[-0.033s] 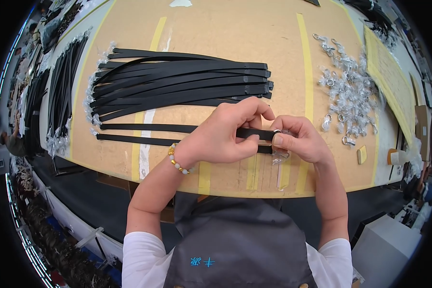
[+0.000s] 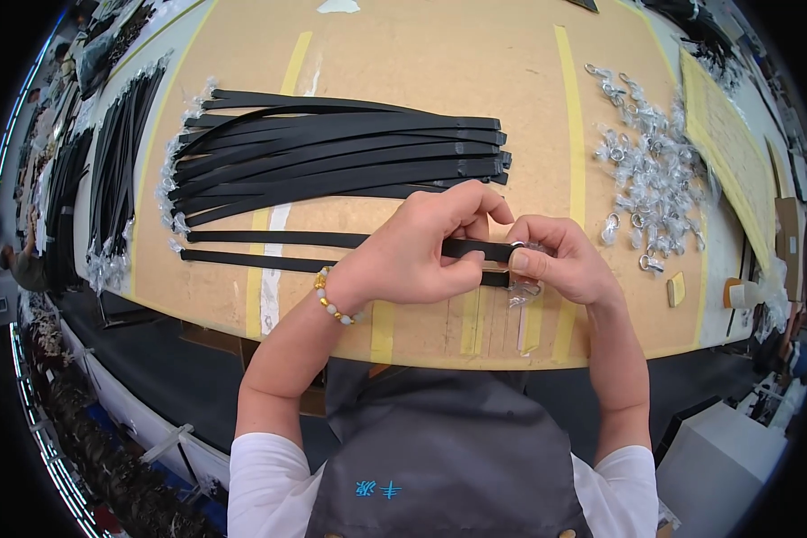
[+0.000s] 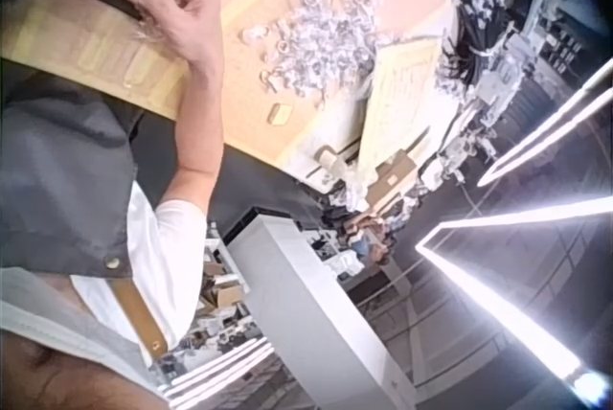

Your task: Attaching metal rings and plastic protective covers to the ends of black leather or plastic straps at a workshop table.

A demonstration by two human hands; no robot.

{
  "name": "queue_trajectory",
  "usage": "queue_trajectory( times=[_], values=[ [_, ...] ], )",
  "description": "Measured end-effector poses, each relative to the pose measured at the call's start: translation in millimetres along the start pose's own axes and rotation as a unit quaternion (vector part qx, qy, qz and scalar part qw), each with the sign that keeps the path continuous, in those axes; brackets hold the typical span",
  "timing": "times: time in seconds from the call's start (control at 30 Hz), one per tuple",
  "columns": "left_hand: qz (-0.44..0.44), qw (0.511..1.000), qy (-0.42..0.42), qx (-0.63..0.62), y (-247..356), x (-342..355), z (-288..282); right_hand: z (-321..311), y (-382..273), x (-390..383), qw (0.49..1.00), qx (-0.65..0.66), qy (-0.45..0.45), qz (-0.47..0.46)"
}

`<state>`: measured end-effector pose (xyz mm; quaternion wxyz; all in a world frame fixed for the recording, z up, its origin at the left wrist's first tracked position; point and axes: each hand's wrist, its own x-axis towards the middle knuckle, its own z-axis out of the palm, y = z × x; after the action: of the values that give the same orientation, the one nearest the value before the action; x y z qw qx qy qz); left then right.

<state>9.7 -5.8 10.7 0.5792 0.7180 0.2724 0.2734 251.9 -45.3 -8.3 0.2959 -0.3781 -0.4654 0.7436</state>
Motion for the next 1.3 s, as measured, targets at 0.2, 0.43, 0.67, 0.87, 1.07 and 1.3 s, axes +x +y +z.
queue_trajectory(
  times=[0.2, 0.43, 0.67, 0.87, 1.07, 1.3],
  values=[
    [-0.022, 0.999, -0.026, 0.028, -12, 4, 0, 0, 0, 2, 0.993, -0.107, 0.022, -0.039],
    [-0.039, 0.997, -0.044, 0.044, -21, 1, 12, 4, 6, 0, 0.985, -0.160, 0.017, -0.057],
    [-0.032, 0.999, -0.029, -0.018, -29, 0, 20, 4, 1, -3, 0.990, -0.129, 0.005, -0.058],
    [-0.039, 0.998, -0.052, -0.004, -22, 3, 10, -5, -6, -4, 0.987, -0.155, 0.017, -0.034],
    [0.128, 0.950, 0.027, 0.284, -29, 12, 5, -58, -34, -38, 0.821, -0.436, 0.368, -0.020],
    [0.080, 0.904, 0.106, 0.407, -41, 18, 4, -51, -12, -33, 0.791, -0.495, 0.355, 0.065]
  ],
)
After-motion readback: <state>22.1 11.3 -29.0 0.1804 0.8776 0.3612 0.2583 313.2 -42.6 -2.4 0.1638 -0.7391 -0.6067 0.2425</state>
